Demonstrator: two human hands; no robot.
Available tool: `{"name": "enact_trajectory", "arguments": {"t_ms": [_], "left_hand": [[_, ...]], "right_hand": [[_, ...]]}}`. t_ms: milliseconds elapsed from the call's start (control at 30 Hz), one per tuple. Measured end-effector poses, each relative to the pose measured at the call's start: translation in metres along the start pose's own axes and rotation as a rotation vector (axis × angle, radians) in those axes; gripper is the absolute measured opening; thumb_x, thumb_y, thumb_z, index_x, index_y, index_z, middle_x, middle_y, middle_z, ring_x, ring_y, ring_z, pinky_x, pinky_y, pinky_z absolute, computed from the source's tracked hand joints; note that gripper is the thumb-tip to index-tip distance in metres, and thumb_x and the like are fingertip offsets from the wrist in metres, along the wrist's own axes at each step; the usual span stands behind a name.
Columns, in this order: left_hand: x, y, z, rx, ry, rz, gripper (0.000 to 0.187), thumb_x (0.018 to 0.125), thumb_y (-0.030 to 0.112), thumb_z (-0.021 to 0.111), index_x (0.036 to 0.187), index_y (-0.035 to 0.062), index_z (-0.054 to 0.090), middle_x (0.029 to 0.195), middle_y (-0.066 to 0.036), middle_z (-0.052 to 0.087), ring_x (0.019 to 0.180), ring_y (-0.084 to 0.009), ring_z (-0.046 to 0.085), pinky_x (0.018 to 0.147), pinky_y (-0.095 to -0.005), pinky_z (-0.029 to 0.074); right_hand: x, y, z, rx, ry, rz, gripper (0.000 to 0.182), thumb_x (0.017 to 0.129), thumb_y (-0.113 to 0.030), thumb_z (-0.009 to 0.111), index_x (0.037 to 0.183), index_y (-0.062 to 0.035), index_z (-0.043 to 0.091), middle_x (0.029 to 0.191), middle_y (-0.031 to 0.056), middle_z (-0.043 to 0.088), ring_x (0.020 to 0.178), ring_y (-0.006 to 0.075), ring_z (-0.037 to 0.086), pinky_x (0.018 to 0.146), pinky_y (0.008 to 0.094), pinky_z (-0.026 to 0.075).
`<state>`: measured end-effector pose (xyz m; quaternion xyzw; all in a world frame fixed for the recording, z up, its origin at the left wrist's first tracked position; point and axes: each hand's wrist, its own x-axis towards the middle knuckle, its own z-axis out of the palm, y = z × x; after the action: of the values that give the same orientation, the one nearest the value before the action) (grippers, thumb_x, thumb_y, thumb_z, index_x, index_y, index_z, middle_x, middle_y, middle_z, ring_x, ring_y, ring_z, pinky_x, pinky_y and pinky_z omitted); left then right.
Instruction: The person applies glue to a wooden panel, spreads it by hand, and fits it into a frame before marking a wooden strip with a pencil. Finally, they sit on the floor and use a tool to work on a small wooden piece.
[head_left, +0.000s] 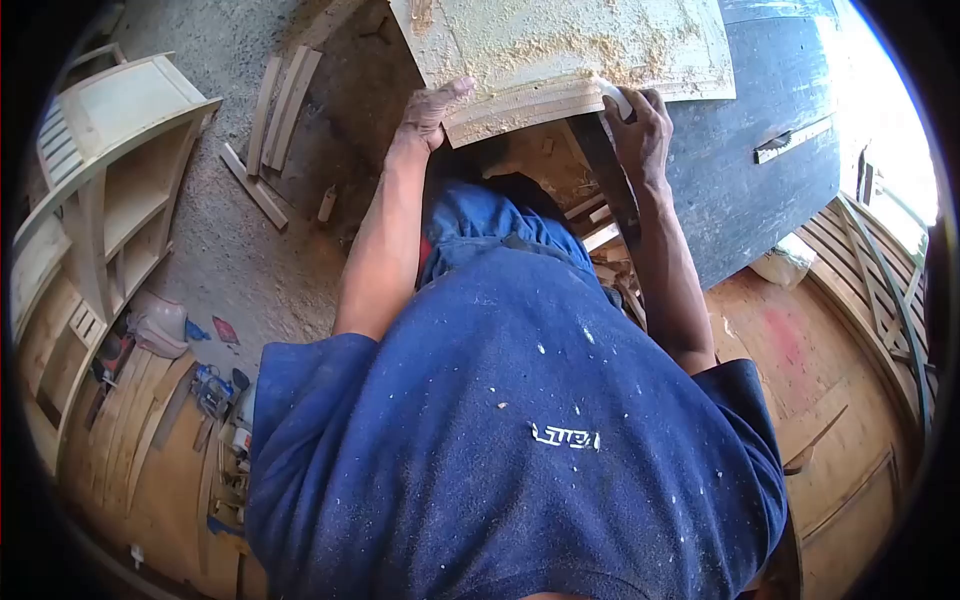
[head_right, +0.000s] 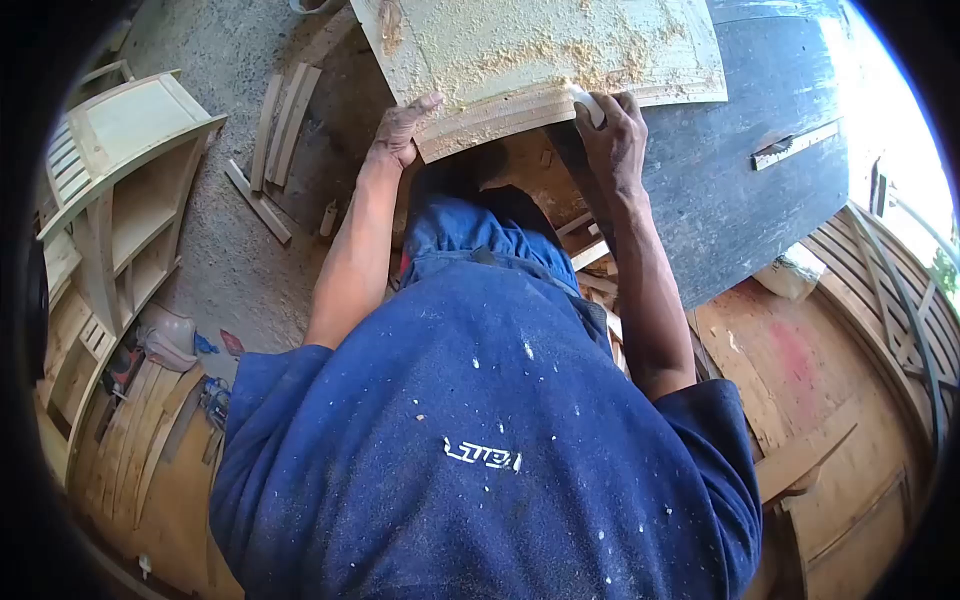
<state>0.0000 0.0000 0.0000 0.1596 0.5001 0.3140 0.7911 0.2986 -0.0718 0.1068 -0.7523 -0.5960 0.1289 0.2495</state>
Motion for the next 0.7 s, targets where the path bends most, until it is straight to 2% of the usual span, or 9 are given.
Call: {"name": "enact_trajectory", "arguments": {"t_ms": [67,300,433,467,500,533,567,633,700], "left_hand": [[-0.004,0.003,0.002,-0.015,0.004,0.003,0.074,0.069,0.026,0.092,0.126,-0.0092,0.060,0.125,-0.019,0.064,0.112,-0.0278,0.064,0.097,-0.0450,0.054],[0.002,-0.013,0.005,-0.076,0.007,-0.009,0.065,0.068,0.023,0.092,0.119,-0.0072,0.066,0.123,-0.018,0.066,0.109,-0.0265,0.065,0.096,-0.0449,0.054],[0.015,-0.016,-0.011,-0.027,0.015,0.038,0.062,0.070,0.022,0.091,0.120,-0.0067,0.066,0.130,-0.019,0.063,0.115,-0.0272,0.063,0.101,-0.0444,0.051],[0.019,-0.015,-0.014,0.034,0.032,0.062,0.063,0.072,0.023,0.090,0.122,-0.0068,0.065,0.132,-0.019,0.062,0.118,-0.0275,0.061,0.102,-0.0443,0.049],[0.021,-0.006,-0.013,0.038,0.027,0.068,0.063,0.072,0.023,0.090,0.122,-0.0068,0.065,0.132,-0.019,0.062,0.118,-0.0275,0.061,0.102,-0.0443,0.049],[0.021,0.007,-0.010,-0.054,0.026,0.080,0.066,0.073,0.024,0.090,0.124,-0.0077,0.063,0.133,-0.020,0.062,0.120,-0.0287,0.060,0.103,-0.0444,0.049],[0.021,0.020,-0.008,-0.147,0.024,0.091,0.069,0.074,0.025,0.090,0.127,-0.0085,0.061,0.133,-0.020,0.061,0.122,-0.0298,0.059,0.104,-0.0446,0.048],[0.034,0.055,-0.008,-0.114,0.011,0.181,0.073,0.074,0.024,0.091,0.128,-0.0103,0.055,0.126,-0.024,0.062,0.116,-0.0305,0.062,0.103,-0.0454,0.050],[0.049,0.088,-0.003,-0.073,0.110,0.184,0.071,0.076,0.018,0.090,0.130,-0.0091,0.053,0.124,-0.021,0.064,0.111,-0.0313,0.066,0.098,-0.0494,0.055]], "right_hand": [[-0.003,-0.001,0.004,0.031,0.025,-0.028,0.026,0.084,-0.017,0.079,0.105,-0.0038,0.075,0.095,0.0143,0.069,0.082,0.0278,0.070,0.074,0.0370,0.056],[-0.007,-0.001,-0.011,0.033,-0.017,0.004,0.026,0.085,-0.019,0.078,0.105,-0.0033,0.074,0.096,0.0133,0.070,0.082,0.0263,0.069,0.073,0.0357,0.055],[-0.016,0.022,-0.005,0.191,0.063,0.055,0.026,0.092,-0.016,0.072,0.112,0.0003,0.068,0.097,0.0114,0.068,0.082,0.0201,0.069,0.071,0.0351,0.057],[-0.021,0.027,-0.007,0.462,0.095,0.236,0.028,0.093,-0.013,0.070,0.116,0.0023,0.064,0.100,0.0120,0.068,0.085,0.0201,0.069,0.070,0.0341,0.058],[-0.026,0.031,-0.011,0.732,0.127,0.418,0.030,0.094,-0.009,0.068,0.120,0.0043,0.059,0.103,0.0126,0.067,0.088,0.0200,0.070,0.069,0.0331,0.060],[-0.030,0.041,-0.017,0.774,0.134,0.446,0.035,0.095,-0.005,0.066,0.125,0.0061,0.052,0.109,0.0146,0.065,0.092,0.0207,0.070,0.068,0.0321,0.062],[-0.035,0.050,-0.021,0.848,0.207,0.444,0.033,0.094,-0.004,0.067,0.123,0.0049,0.055,0.109,0.0142,0.066,0.092,0.0192,0.069,0.071,0.0317,0.061],[-0.044,0.077,-0.032,0.737,0.284,0.511,0.028,0.092,-0.004,0.070,0.118,0.0034,0.060,0.107,0.0118,0.068,0.094,0.0179,0.068,0.078,0.0298,0.059],[-0.056,0.107,-0.042,0.647,0.394,0.482,0.024,0.091,-0.004,0.073,0.112,0.0015,0.065,0.103,0.0085,0.070,0.094,0.0166,0.067,0.084,0.0278,0.054]]}}
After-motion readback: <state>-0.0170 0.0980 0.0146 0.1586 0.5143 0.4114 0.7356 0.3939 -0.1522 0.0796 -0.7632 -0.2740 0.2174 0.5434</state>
